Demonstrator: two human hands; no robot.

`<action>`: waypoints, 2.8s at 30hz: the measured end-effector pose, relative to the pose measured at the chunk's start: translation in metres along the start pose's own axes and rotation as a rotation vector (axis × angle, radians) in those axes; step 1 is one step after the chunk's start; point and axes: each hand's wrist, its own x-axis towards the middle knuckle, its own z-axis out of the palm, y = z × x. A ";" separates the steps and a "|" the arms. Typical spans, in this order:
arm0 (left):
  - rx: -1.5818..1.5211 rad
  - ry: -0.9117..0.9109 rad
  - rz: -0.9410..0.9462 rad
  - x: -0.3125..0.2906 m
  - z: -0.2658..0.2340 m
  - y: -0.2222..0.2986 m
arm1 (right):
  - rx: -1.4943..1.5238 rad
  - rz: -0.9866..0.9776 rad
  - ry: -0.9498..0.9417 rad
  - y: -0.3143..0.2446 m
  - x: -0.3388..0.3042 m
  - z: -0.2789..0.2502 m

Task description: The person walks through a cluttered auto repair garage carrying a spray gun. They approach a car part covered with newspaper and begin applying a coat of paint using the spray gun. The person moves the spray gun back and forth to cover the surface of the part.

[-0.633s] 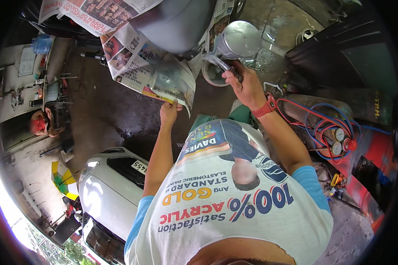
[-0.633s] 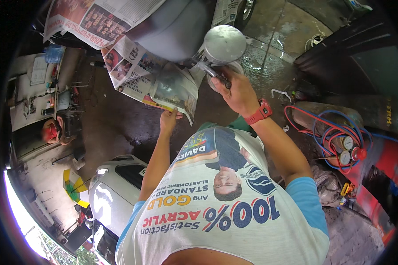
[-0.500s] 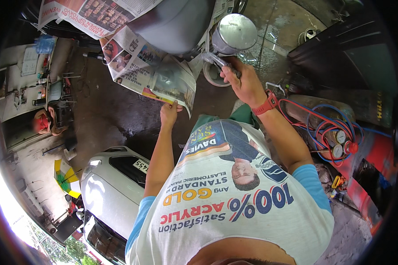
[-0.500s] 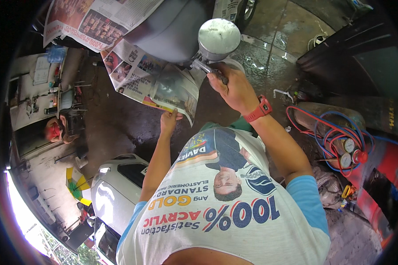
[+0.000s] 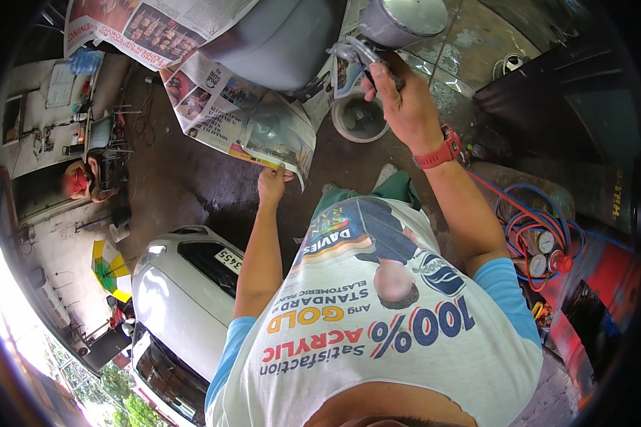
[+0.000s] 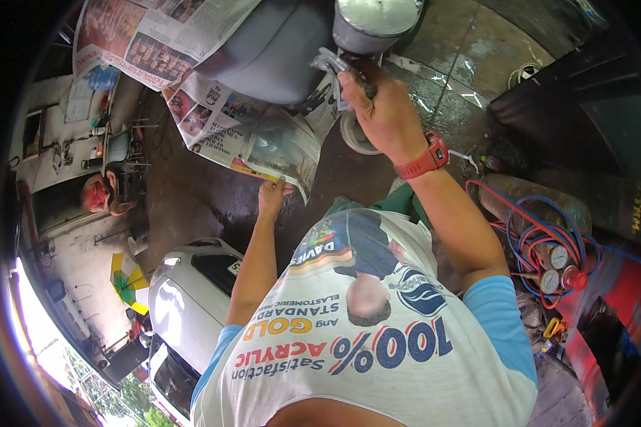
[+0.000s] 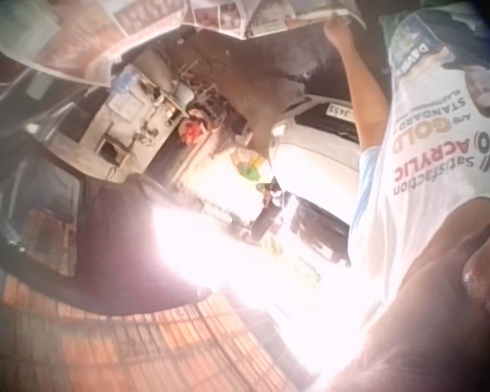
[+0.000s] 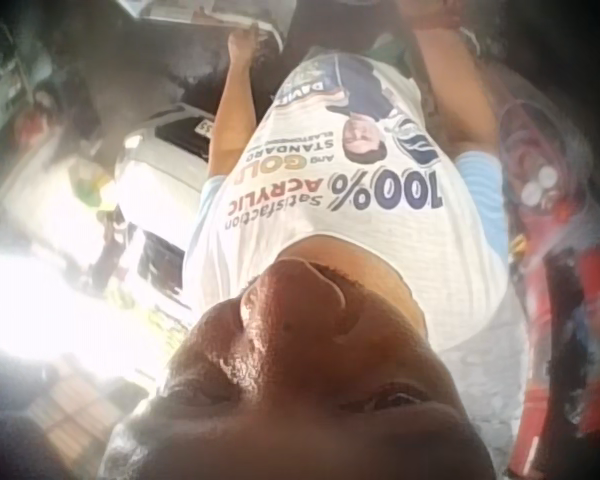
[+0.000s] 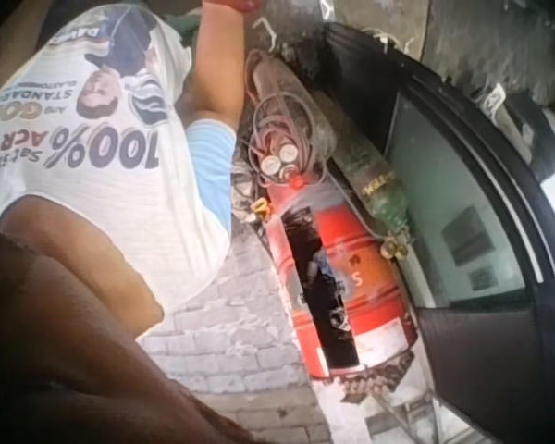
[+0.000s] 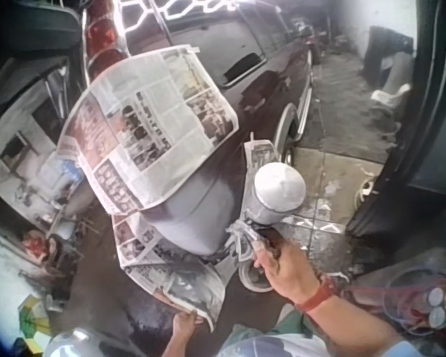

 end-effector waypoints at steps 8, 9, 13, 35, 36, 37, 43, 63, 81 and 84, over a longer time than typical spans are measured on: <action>-0.008 0.029 -0.032 -0.002 0.008 0.004 | 0.072 0.022 -0.179 -0.005 -0.012 0.014; 0.007 0.029 -0.032 -0.002 0.010 0.005 | 0.135 0.042 -0.204 -0.006 -0.012 0.015; -0.020 0.056 -0.027 0.000 0.013 0.004 | 0.255 0.091 -0.191 -0.006 -0.003 0.015; 0.051 0.027 -0.065 0.004 0.010 0.005 | 0.289 0.099 -0.118 -0.015 0.035 -0.014; 0.055 0.024 -0.067 0.004 0.010 0.006 | 0.291 0.106 -0.137 -0.015 0.031 -0.011; 0.060 0.021 -0.070 0.003 0.010 0.007 | 0.293 0.113 -0.156 -0.015 0.028 -0.007; 0.013 0.036 -0.056 -0.002 0.013 0.014 | 0.352 0.141 -0.173 -0.012 0.016 0.002; 0.001 0.024 -0.053 -0.003 0.015 0.016 | 0.134 0.025 -0.207 0.064 -0.010 -0.005; -0.018 0.025 -0.052 -0.002 0.017 0.023 | 0.086 0.037 0.064 0.056 0.057 -0.042; 0.028 0.017 -0.044 0.000 0.016 0.014 | 0.069 0.078 0.018 0.047 0.055 -0.048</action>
